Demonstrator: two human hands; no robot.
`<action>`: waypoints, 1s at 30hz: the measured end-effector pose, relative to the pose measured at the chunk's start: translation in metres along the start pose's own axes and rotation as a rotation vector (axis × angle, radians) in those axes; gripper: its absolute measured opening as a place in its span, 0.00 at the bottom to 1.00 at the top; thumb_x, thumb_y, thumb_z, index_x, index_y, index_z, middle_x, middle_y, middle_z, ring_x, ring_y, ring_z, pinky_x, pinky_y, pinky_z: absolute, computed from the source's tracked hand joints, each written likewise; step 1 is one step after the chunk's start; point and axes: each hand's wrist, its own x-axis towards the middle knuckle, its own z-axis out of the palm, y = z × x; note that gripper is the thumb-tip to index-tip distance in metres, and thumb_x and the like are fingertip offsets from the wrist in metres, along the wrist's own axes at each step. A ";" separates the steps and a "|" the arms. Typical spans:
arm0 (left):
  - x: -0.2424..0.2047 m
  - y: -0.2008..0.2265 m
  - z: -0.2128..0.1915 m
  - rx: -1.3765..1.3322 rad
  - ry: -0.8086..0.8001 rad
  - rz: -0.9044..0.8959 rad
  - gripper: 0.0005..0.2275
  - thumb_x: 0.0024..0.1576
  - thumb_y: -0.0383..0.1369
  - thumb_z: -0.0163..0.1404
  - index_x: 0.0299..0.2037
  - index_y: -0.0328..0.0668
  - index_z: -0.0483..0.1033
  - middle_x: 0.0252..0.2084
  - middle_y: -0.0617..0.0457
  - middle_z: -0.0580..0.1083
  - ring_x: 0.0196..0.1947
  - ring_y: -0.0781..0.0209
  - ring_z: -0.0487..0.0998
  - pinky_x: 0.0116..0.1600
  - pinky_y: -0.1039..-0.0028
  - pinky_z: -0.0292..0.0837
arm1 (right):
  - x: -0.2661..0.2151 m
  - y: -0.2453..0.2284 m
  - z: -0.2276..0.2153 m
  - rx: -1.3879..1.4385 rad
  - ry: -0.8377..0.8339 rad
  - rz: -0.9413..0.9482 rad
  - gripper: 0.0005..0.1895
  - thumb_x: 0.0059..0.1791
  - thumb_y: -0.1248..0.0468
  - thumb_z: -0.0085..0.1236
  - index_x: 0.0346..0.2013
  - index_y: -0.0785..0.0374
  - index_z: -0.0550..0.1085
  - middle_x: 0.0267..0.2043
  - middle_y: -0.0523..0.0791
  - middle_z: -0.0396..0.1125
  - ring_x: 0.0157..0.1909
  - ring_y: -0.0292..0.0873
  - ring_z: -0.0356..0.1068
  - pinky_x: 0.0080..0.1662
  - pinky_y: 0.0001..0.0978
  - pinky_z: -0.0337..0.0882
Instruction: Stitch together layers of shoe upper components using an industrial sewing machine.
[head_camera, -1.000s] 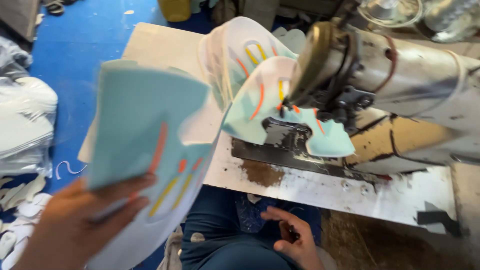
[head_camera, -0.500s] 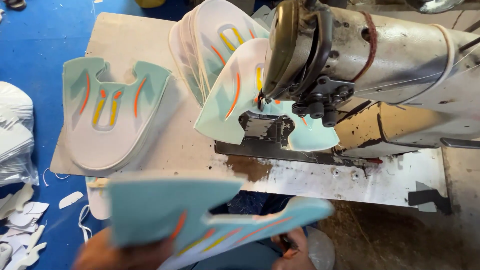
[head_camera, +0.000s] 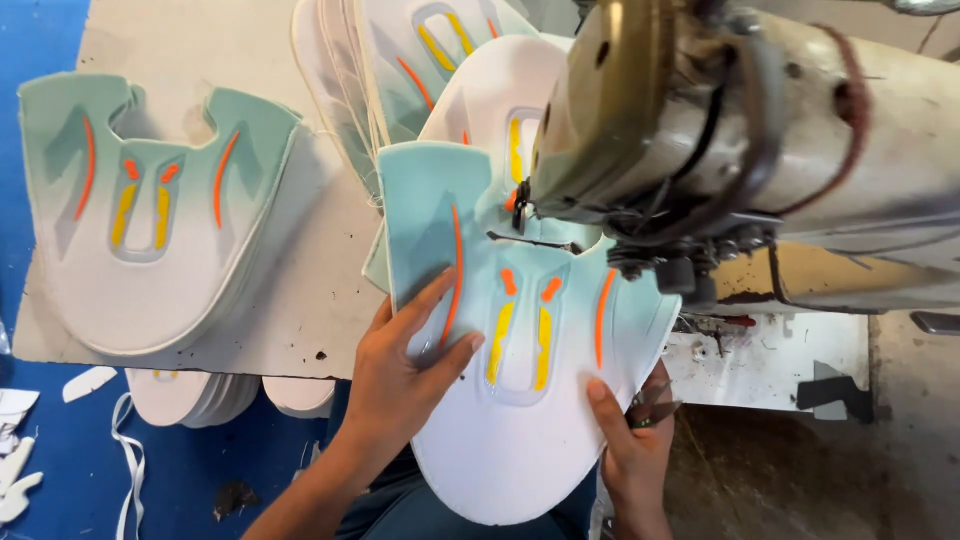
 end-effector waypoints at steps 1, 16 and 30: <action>0.004 -0.004 0.001 -0.015 -0.011 -0.038 0.27 0.51 0.28 0.64 0.63 0.36 0.72 0.56 0.42 0.74 0.54 0.55 0.77 0.52 0.73 0.78 | 0.003 -0.002 0.002 0.002 -0.011 0.004 0.32 0.48 0.72 0.58 0.67 0.71 0.63 0.55 0.51 0.70 0.53 0.41 0.70 0.54 0.33 0.71; 0.043 -0.022 0.011 -0.091 -0.032 -0.120 0.27 0.53 0.30 0.62 0.65 0.39 0.71 0.57 0.45 0.74 0.53 0.59 0.77 0.54 0.72 0.78 | 0.052 0.020 0.005 0.114 0.013 0.067 0.21 0.51 0.69 0.59 0.58 0.71 0.67 0.48 0.52 0.71 0.46 0.43 0.72 0.48 0.37 0.73; 0.211 -0.101 -0.028 -0.747 -0.190 -0.450 0.26 0.63 0.36 0.43 0.73 0.51 0.53 0.60 0.52 0.73 0.53 0.65 0.79 0.53 0.73 0.78 | 0.136 0.032 -0.088 0.390 -0.198 -0.329 0.21 0.64 0.51 0.49 0.60 0.67 0.69 0.51 0.49 0.71 0.47 0.43 0.72 0.49 0.35 0.73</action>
